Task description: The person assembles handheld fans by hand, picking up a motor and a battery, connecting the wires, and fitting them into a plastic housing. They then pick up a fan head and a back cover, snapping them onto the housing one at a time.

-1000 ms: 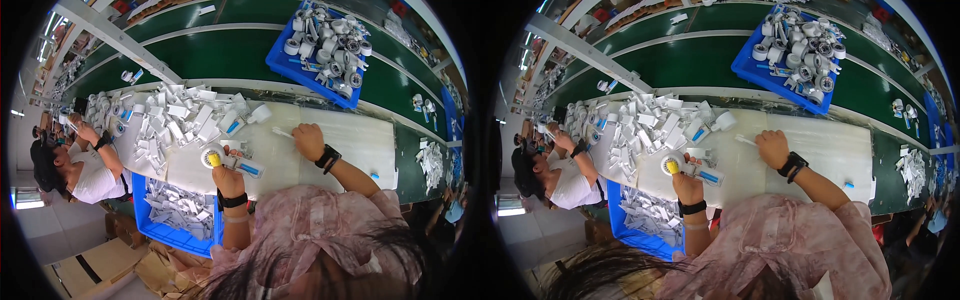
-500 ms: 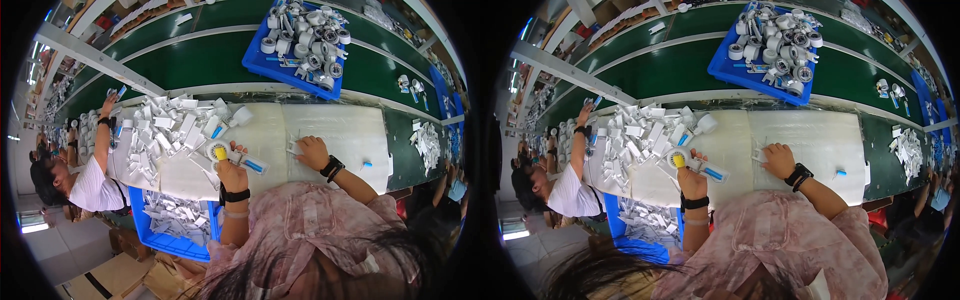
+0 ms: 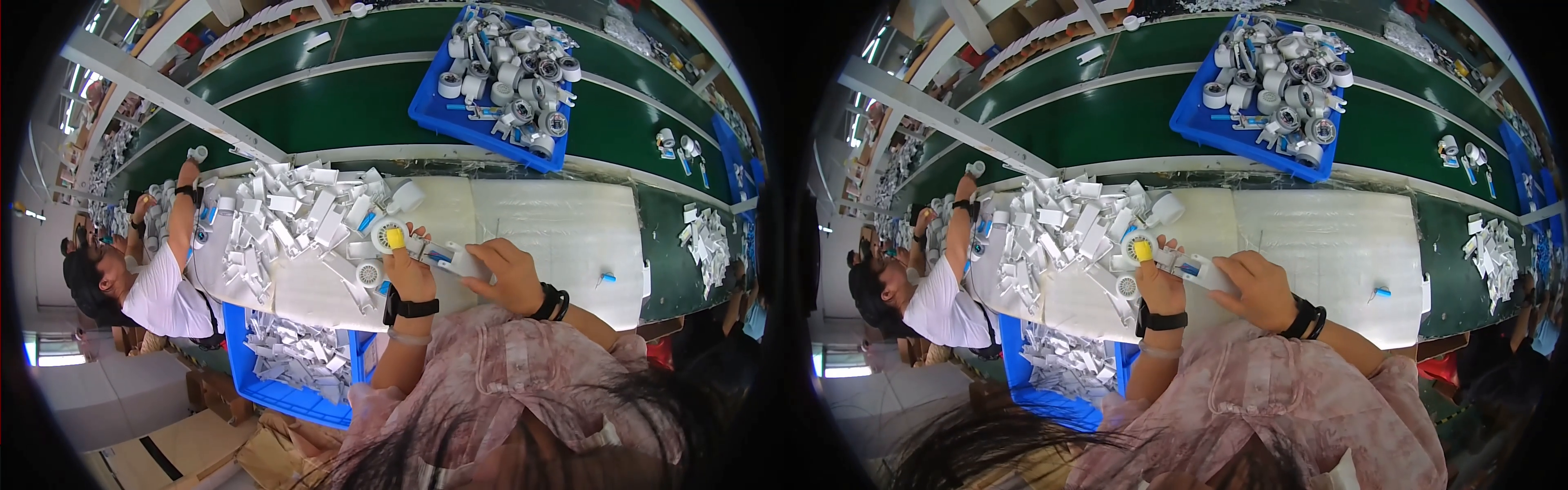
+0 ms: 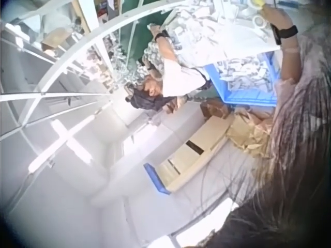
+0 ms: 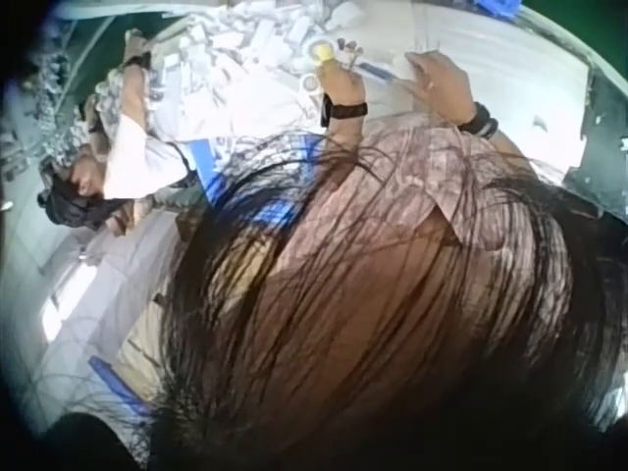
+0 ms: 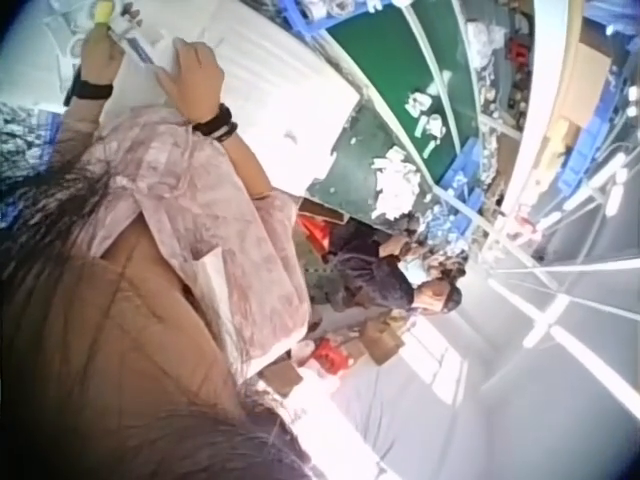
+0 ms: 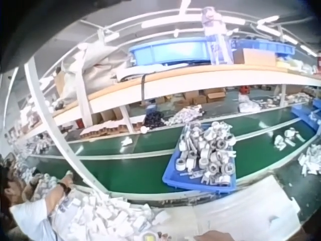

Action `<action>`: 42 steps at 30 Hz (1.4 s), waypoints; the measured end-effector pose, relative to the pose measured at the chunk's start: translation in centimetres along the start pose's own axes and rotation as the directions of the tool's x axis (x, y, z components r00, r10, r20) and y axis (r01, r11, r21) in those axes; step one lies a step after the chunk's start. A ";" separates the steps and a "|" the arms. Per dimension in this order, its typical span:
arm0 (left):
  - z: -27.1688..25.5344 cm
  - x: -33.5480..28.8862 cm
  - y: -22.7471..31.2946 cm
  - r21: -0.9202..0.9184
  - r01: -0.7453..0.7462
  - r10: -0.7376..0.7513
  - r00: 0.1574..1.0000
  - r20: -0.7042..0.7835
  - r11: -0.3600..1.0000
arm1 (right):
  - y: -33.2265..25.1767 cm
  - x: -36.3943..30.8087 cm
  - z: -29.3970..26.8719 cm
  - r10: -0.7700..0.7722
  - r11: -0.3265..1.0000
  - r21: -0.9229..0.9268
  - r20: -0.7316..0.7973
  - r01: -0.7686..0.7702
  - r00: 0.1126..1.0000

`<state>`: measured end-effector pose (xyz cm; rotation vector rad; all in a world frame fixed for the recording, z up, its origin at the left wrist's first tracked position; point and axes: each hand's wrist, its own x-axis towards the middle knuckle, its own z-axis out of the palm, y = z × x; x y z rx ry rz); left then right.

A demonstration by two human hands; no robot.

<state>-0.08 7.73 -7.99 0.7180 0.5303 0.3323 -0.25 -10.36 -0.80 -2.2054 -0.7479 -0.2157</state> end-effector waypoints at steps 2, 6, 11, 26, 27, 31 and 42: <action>0.7 0.0 -0.3 -0.004 -0.004 0.004 1.000 -0.001 1.000 | -0.4 0.2 0.4 -0.077 0.996 -0.053 -0.009 0.077 0.997; 1.7 -0.6 -0.9 -0.024 -0.017 0.018 1.000 0.017 1.000 | -0.3 0.0 1.2 -0.096 0.988 -0.122 -0.020 0.093 0.995; 1.5 -0.6 -1.6 0.023 -0.027 0.026 0.997 0.073 0.999 | 0.1 0.3 1.9 -0.059 0.986 -0.159 -0.013 0.057 0.998; 2.9 -2.3 -0.9 -0.023 0.020 -0.016 0.988 0.157 1.000 | 0.4 0.3 2.4 0.034 0.991 -0.128 -0.015 -0.036 0.999; 2.9 -2.4 -0.7 -0.019 0.025 -0.022 0.987 0.158 0.999 | 0.5 0.2 2.4 0.026 0.993 -0.110 -0.022 -0.028 0.999; 2.8 -3.0 1.0 0.131 -0.005 -0.032 0.962 0.273 0.991 | 0.4 0.1 2.0 0.024 0.997 -0.076 -0.046 -0.027 0.999; 3.5 -4.4 3.2 0.104 -0.037 -0.012 0.899 0.438 0.994 | -1.0 1.2 0.1 -0.156 0.982 -0.129 -0.126 0.140 0.980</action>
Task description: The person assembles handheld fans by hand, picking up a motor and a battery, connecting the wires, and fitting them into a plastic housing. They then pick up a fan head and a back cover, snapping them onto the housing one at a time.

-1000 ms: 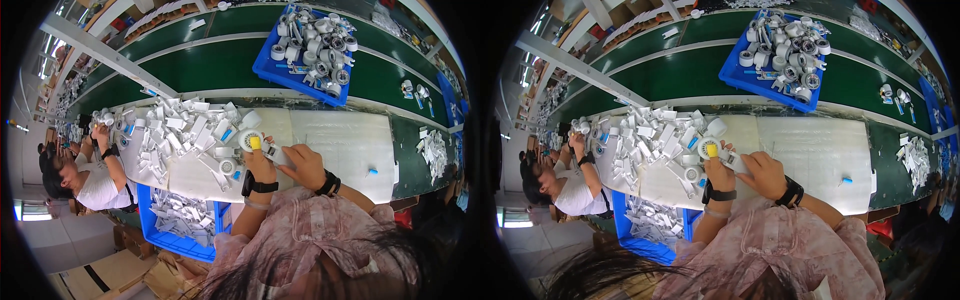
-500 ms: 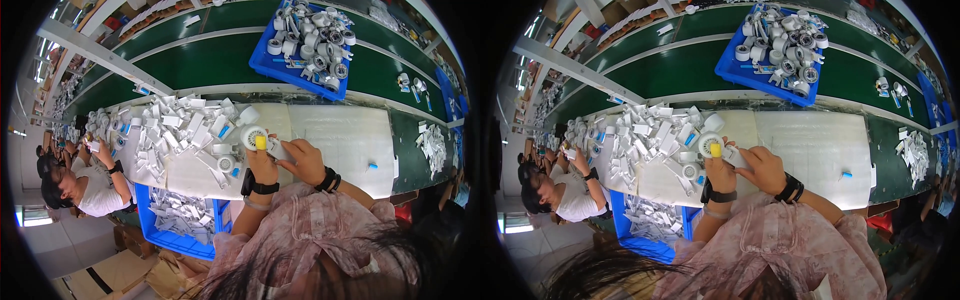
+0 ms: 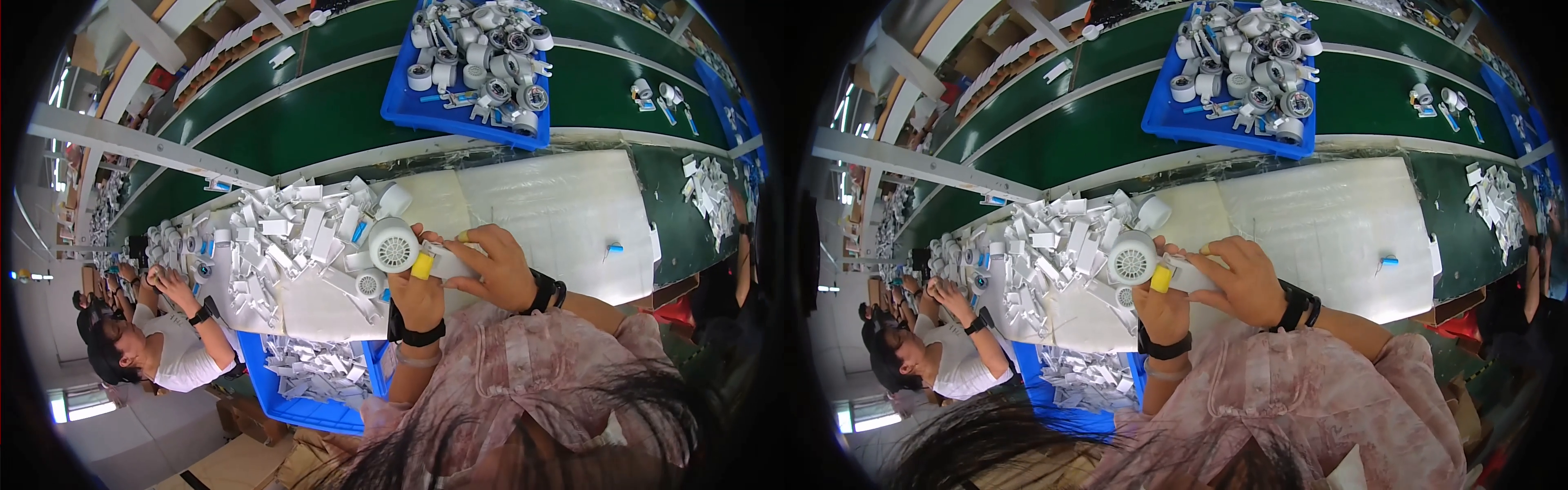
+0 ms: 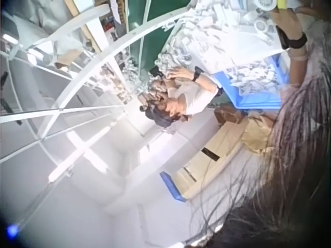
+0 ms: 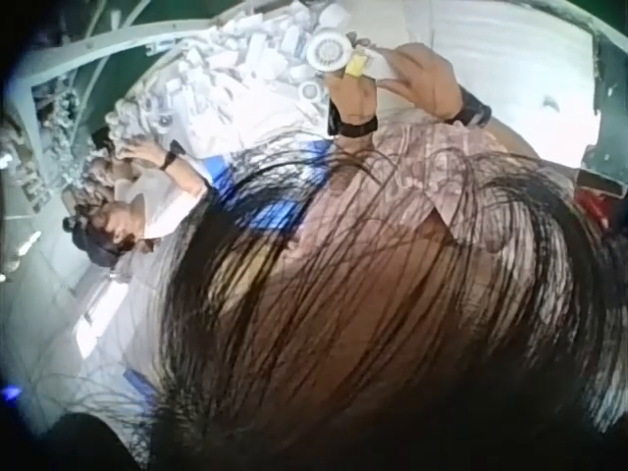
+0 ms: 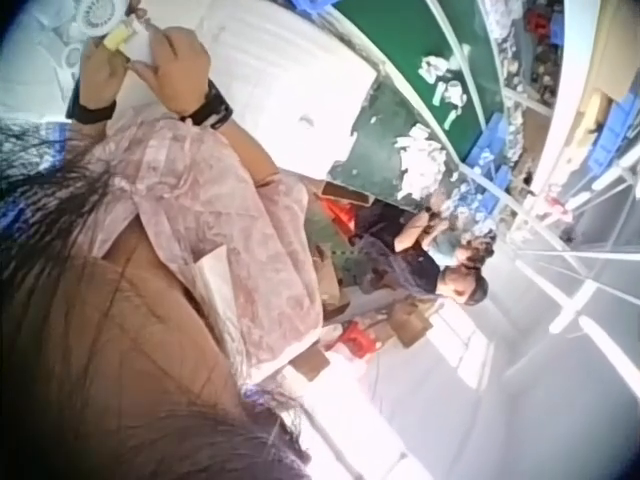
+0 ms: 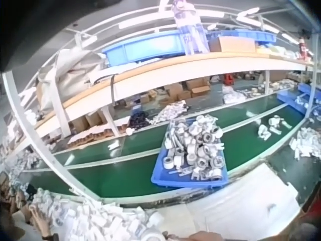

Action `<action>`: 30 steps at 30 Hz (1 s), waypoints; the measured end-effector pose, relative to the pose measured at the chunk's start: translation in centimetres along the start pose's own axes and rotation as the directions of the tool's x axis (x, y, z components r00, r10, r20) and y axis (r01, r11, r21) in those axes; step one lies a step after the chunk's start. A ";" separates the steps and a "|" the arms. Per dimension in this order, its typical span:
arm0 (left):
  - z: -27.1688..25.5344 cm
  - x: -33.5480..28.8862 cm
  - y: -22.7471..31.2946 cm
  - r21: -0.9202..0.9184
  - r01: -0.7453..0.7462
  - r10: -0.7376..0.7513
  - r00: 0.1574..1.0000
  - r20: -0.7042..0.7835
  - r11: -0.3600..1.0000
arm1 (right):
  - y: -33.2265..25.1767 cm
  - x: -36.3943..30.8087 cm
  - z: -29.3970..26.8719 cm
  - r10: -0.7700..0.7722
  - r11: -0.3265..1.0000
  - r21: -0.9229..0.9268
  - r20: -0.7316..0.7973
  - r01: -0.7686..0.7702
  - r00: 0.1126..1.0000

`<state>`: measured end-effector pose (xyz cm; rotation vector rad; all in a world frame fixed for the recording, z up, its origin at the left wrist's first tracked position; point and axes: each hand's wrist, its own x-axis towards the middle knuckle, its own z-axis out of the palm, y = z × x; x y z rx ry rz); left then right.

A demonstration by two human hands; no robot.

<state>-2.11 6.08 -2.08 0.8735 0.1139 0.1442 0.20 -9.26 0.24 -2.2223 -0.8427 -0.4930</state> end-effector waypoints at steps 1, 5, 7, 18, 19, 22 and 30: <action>0.3 0.0 0.4 -0.144 0.012 -0.005 0.999 0.047 0.989 | 0.0 -0.2 0.0 0.007 1.000 -0.001 -0.006 -0.007 1.000; 0.7 0.2 1.4 -0.154 -0.025 0.038 0.996 0.080 0.988 | 0.2 -0.7 -0.9 0.312 0.783 0.406 0.397 -0.470 0.863; 0.4 0.2 1.4 -0.194 -0.015 0.031 0.996 0.080 0.981 | 0.1 -0.6 -1.4 0.336 0.562 0.464 0.629 -0.685 0.701; 0.6 0.3 1.0 -0.198 -0.032 0.059 0.990 0.131 0.980 | 0.7 -1.0 -0.8 0.122 0.841 0.479 0.284 -0.252 0.951; 0.7 0.4 1.0 -0.212 -0.030 0.066 0.984 0.165 0.977 | 0.6 -1.0 -0.7 0.124 0.840 0.480 0.286 -0.254 0.950; 0.8 0.4 0.9 -0.189 -0.044 0.075 0.984 0.160 0.981 | 0.6 -1.0 -0.6 0.171 0.752 0.567 0.324 -0.336 0.931; 0.0 0.0 0.0 -0.207 -0.022 0.056 0.985 0.161 0.978 | 0.3 -0.7 -0.7 0.188 0.687 0.652 0.265 -0.320 0.946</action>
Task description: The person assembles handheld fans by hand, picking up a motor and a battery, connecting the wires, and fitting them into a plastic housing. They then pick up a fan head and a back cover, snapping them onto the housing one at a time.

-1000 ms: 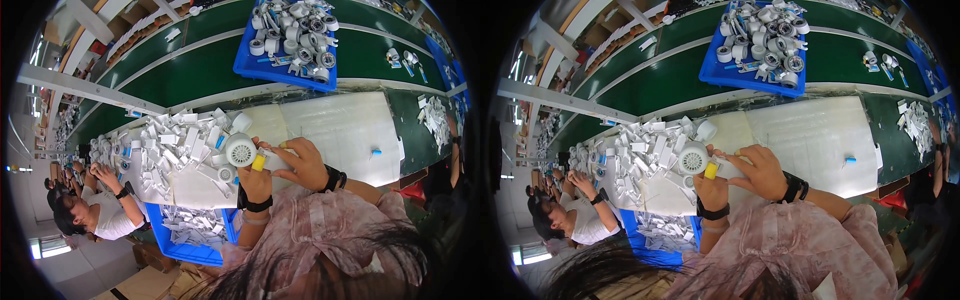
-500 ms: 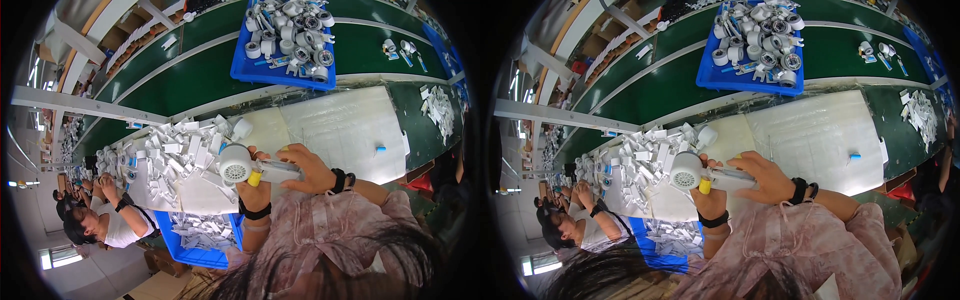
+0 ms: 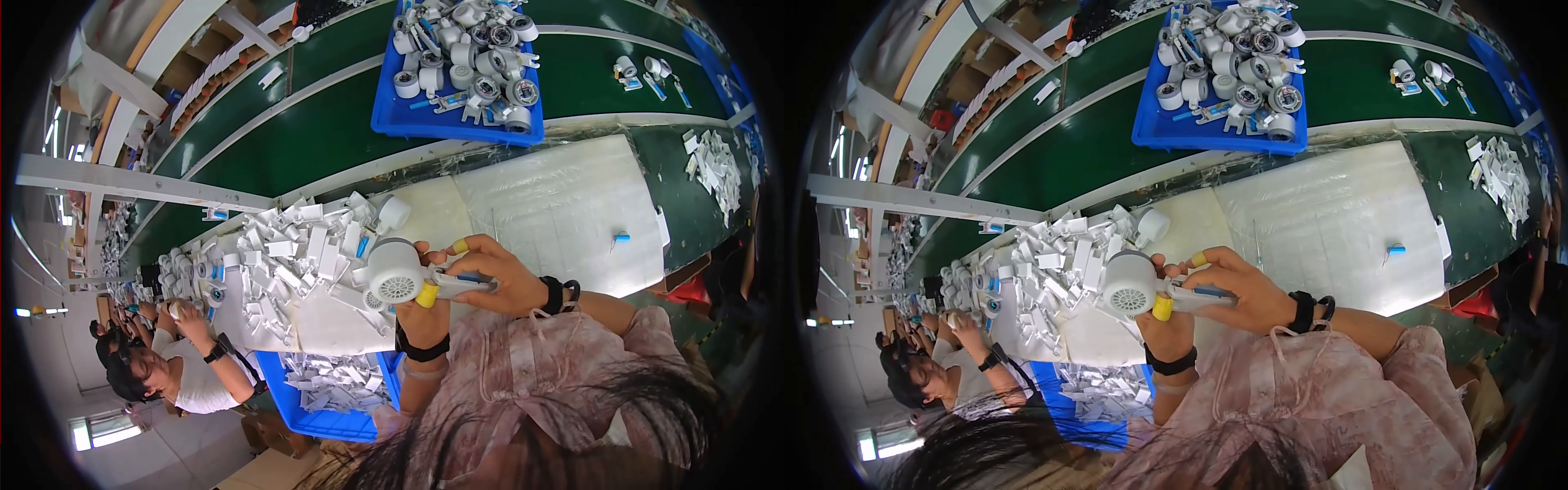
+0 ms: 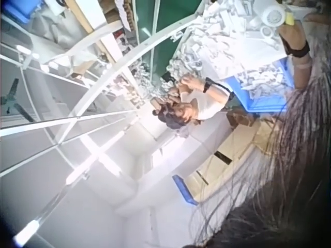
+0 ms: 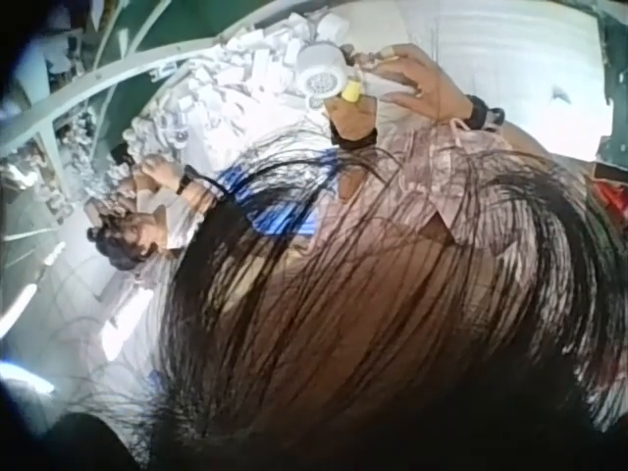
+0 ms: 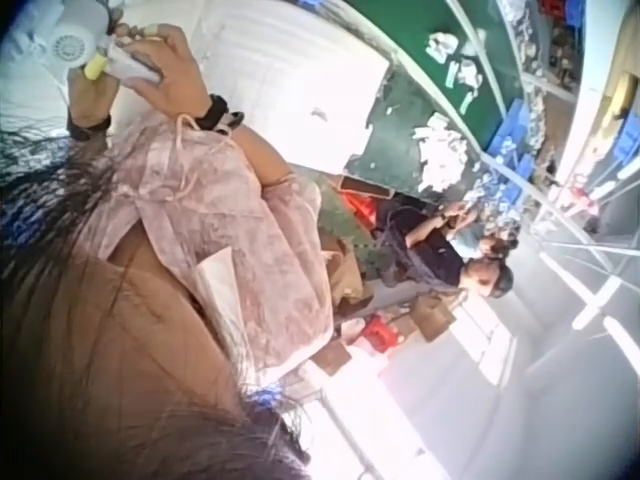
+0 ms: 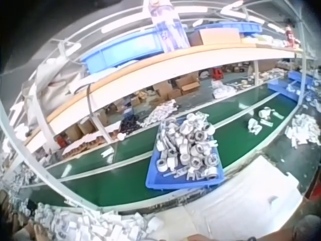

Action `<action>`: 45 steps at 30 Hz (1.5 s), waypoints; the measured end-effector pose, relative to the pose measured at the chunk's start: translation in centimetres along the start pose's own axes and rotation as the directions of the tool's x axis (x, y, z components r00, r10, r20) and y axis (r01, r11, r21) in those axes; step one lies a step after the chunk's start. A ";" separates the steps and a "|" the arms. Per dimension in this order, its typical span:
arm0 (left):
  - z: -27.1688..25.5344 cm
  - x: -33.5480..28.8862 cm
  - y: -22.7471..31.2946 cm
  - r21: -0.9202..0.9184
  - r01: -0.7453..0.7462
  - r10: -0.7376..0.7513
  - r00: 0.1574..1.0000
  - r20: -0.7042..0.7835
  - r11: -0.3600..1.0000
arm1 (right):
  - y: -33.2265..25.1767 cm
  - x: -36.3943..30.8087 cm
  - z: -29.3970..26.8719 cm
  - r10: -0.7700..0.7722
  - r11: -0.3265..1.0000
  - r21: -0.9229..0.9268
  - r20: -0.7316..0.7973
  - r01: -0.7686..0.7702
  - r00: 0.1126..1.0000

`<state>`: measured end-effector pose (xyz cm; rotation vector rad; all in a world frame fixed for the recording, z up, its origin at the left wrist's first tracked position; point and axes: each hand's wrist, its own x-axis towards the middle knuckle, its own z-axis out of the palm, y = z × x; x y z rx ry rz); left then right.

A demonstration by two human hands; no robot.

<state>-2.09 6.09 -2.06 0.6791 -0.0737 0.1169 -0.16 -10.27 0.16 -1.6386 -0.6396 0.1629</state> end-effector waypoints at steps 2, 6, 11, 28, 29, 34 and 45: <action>0.3 -0.3 -0.1 0.052 0.062 -0.057 0.994 -0.088 0.997 | -0.2 0.1 -0.1 0.010 1.000 0.018 -0.015 -0.010 1.000; 0.8 -0.4 -0.5 0.207 0.001 0.027 0.991 -0.133 0.978 | -0.6 0.3 -0.1 0.046 0.999 0.012 -0.030 -0.045 0.999; 0.6 -0.3 -1.0 0.078 0.047 -0.039 0.995 -0.093 0.996 | -0.2 0.0 0.2 0.001 0.990 -0.139 -0.094 -0.014 0.996; -0.9 0.4 0.3 -0.063 -0.008 0.000 0.991 -0.131 0.998 | 0.2 -1.6 -0.7 0.311 0.944 0.075 0.131 -0.322 0.941; -0.1 0.5 0.5 -0.035 -0.041 0.036 0.991 -0.131 0.999 | 0.3 -1.6 -0.6 0.284 0.957 0.026 0.122 -0.289 0.951; 0.0 0.7 0.1 -0.120 -0.034 0.016 0.988 -0.152 0.992 | 0.4 -1.7 -0.7 0.248 0.969 -0.025 0.096 -0.247 0.964; 0.2 0.5 0.6 -0.041 -0.062 0.057 0.993 -0.106 0.997 | 0.1 -1.5 -0.6 0.337 0.916 0.176 0.149 -0.360 0.930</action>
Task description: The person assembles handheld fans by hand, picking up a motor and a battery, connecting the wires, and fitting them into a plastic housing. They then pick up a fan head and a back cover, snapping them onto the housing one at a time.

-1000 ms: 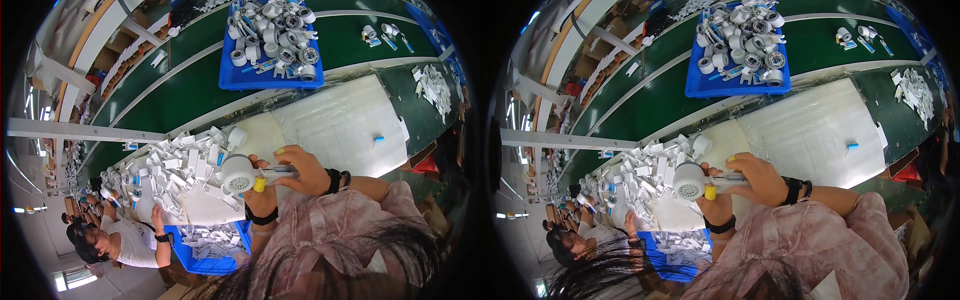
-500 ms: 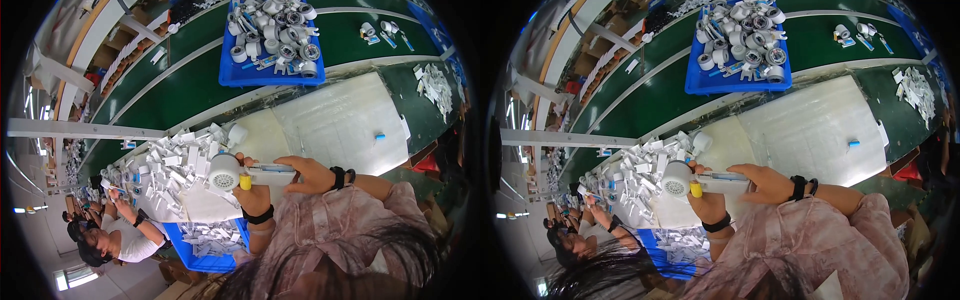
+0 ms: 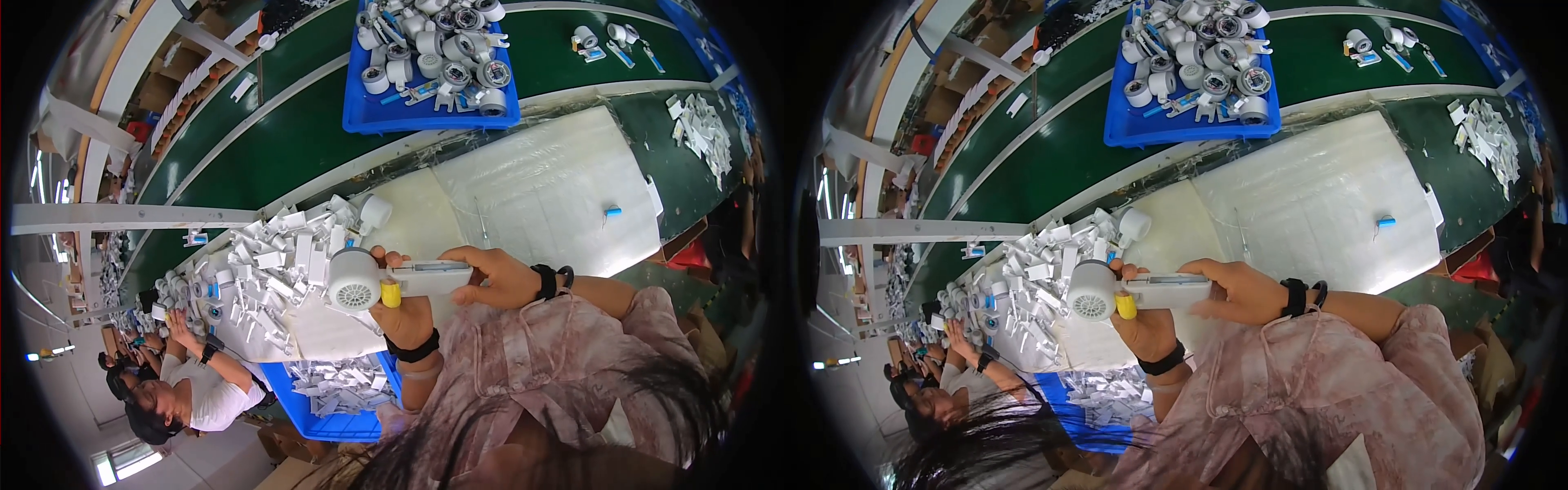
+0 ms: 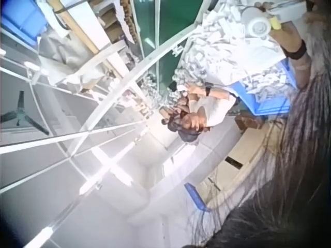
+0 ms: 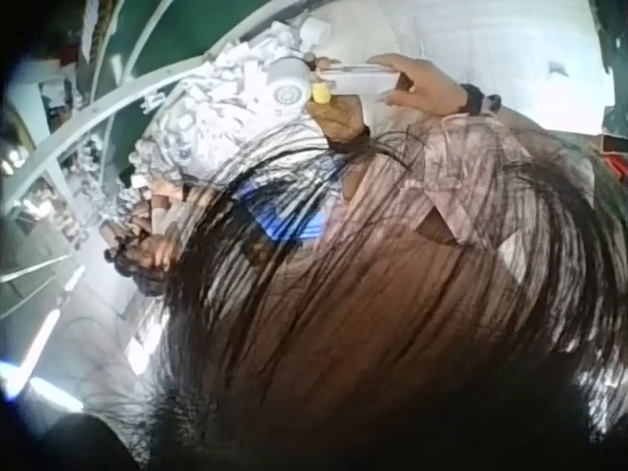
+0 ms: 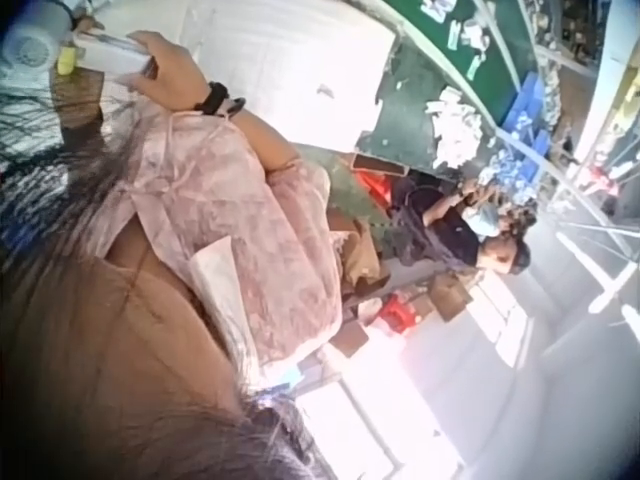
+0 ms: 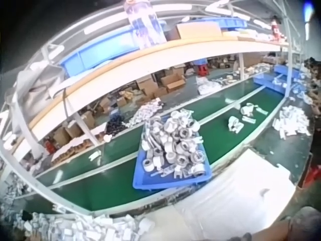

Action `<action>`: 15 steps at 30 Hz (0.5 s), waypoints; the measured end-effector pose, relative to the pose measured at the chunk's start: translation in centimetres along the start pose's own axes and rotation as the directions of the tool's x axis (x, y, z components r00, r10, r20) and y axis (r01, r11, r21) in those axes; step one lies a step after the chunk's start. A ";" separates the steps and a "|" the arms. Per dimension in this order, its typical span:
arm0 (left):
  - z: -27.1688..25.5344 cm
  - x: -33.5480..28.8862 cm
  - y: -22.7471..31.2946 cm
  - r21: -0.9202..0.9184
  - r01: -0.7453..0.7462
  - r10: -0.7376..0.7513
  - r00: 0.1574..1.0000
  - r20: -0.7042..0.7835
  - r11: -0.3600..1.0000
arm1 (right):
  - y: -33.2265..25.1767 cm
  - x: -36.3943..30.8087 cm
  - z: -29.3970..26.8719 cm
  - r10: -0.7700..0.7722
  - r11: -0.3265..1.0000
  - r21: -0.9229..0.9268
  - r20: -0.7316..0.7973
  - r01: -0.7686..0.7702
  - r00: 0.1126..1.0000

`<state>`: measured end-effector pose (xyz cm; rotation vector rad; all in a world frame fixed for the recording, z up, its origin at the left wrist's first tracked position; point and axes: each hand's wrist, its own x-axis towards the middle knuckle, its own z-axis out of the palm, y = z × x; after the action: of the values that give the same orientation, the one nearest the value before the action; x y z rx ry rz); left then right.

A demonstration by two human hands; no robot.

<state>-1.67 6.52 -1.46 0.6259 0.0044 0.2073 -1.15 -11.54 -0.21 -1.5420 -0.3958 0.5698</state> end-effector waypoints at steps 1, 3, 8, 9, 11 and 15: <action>0.1 0.0 0.0 -0.001 0.003 -0.003 1.000 0.000 1.000 | 0.0 0.0 -0.1 0.001 1.000 0.000 -0.003 -0.001 1.000; 0.3 -0.2 0.2 0.049 -0.022 0.021 1.000 0.010 0.999 | -0.2 -0.1 -0.1 0.036 0.997 0.072 0.039 -0.039 0.999; 0.5 -0.3 0.3 0.026 -0.025 0.024 0.999 0.029 0.999 | -0.4 -0.2 0.0 0.069 0.960 0.267 0.061 -0.083 0.996; 0.6 -0.4 0.3 0.052 -0.023 0.022 1.000 0.020 0.998 | -0.4 -0.2 0.0 0.074 0.937 0.336 0.078 -0.096 0.994; 0.1 -0.4 0.5 0.043 -0.008 0.007 1.000 0.009 0.999 | -0.6 -0.2 0.0 0.086 0.924 0.367 0.081 -0.110 0.993; 0.5 -0.3 0.5 0.059 -0.027 0.024 0.999 0.049 0.998 | -0.4 -0.2 0.1 0.062 0.925 0.372 0.069 -0.083 0.996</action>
<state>-2.07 6.58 -0.79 0.6903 -0.0440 0.2172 -1.34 -11.61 0.19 -1.1775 -0.2544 0.7040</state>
